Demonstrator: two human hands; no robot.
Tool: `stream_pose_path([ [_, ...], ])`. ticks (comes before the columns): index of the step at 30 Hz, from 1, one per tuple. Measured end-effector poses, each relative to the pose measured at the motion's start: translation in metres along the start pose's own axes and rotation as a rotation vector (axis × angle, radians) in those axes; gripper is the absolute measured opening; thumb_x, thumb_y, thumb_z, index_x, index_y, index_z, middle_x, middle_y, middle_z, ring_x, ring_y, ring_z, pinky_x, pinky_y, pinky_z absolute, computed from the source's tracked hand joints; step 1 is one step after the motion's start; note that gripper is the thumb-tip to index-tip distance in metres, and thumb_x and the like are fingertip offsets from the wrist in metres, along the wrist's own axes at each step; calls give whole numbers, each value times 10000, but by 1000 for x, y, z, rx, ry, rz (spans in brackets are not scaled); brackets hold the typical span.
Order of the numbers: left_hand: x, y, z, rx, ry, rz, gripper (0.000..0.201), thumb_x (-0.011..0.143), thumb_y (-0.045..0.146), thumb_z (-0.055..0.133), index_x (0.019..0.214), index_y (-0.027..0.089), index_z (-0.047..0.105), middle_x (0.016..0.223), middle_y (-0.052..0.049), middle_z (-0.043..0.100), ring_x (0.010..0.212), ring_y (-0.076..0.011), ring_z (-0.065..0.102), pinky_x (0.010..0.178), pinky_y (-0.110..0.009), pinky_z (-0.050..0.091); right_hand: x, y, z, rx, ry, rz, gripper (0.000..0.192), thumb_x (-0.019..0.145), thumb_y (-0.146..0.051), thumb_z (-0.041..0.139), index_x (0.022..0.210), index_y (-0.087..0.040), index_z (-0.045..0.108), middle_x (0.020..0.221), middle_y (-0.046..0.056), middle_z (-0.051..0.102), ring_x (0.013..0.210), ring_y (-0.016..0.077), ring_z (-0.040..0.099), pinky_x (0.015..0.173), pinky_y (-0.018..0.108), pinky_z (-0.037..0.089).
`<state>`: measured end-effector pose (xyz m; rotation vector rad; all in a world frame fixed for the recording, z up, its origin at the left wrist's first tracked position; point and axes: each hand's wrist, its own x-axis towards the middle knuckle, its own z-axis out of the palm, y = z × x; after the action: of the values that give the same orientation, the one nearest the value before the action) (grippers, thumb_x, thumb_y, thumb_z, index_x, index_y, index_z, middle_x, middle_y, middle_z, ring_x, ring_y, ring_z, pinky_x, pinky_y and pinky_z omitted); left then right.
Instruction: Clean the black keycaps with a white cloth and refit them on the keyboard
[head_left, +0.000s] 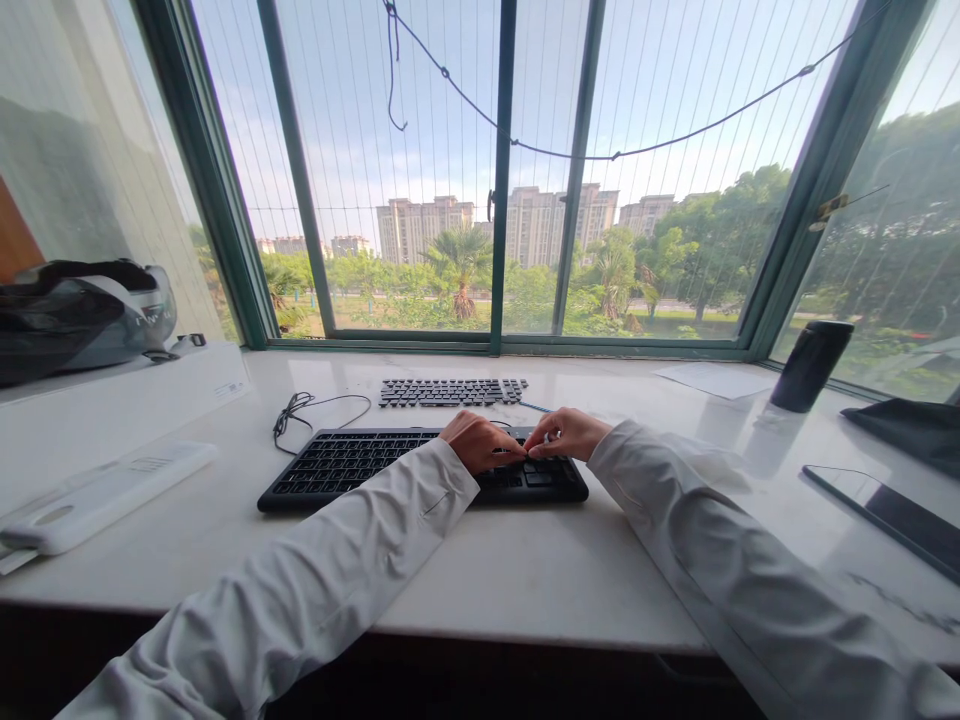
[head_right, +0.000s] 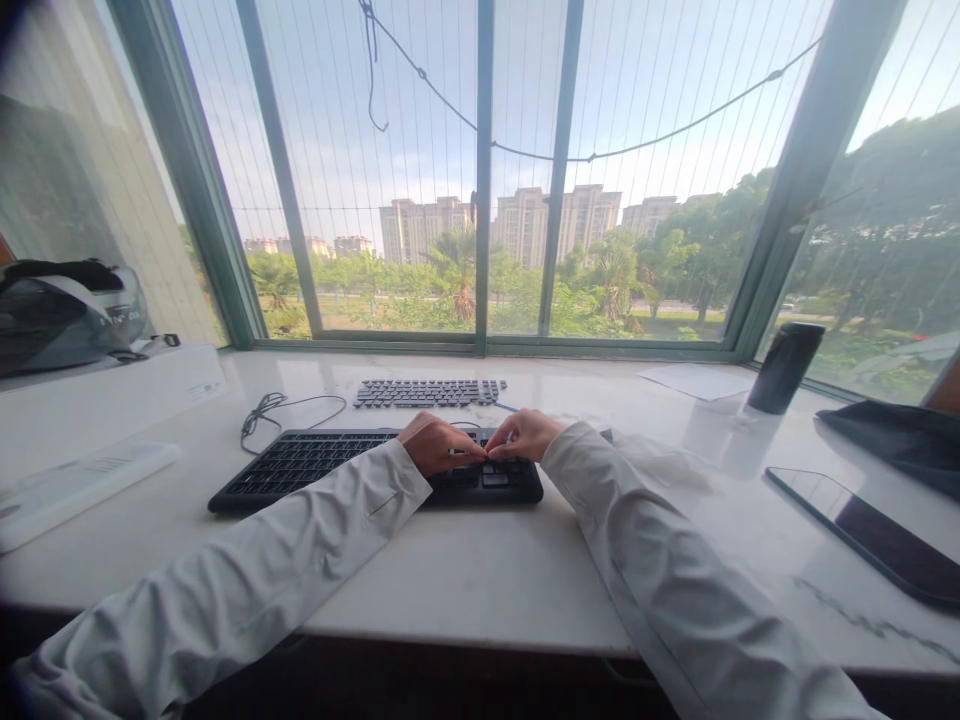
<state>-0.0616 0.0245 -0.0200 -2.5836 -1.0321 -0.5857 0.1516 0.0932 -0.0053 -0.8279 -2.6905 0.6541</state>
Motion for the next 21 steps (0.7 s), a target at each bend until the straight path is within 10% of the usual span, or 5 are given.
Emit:
stream_pose_path([
  [21,-1,8,-10,23,9,2,248,798,385,505,948,346,699,772,30,724,667,-97,640,556,-185,391,-2,-11,1,-22,18,56,345,643,-435,690,890,-200,742,708,30,668,621,114,523,551,215,371],
])
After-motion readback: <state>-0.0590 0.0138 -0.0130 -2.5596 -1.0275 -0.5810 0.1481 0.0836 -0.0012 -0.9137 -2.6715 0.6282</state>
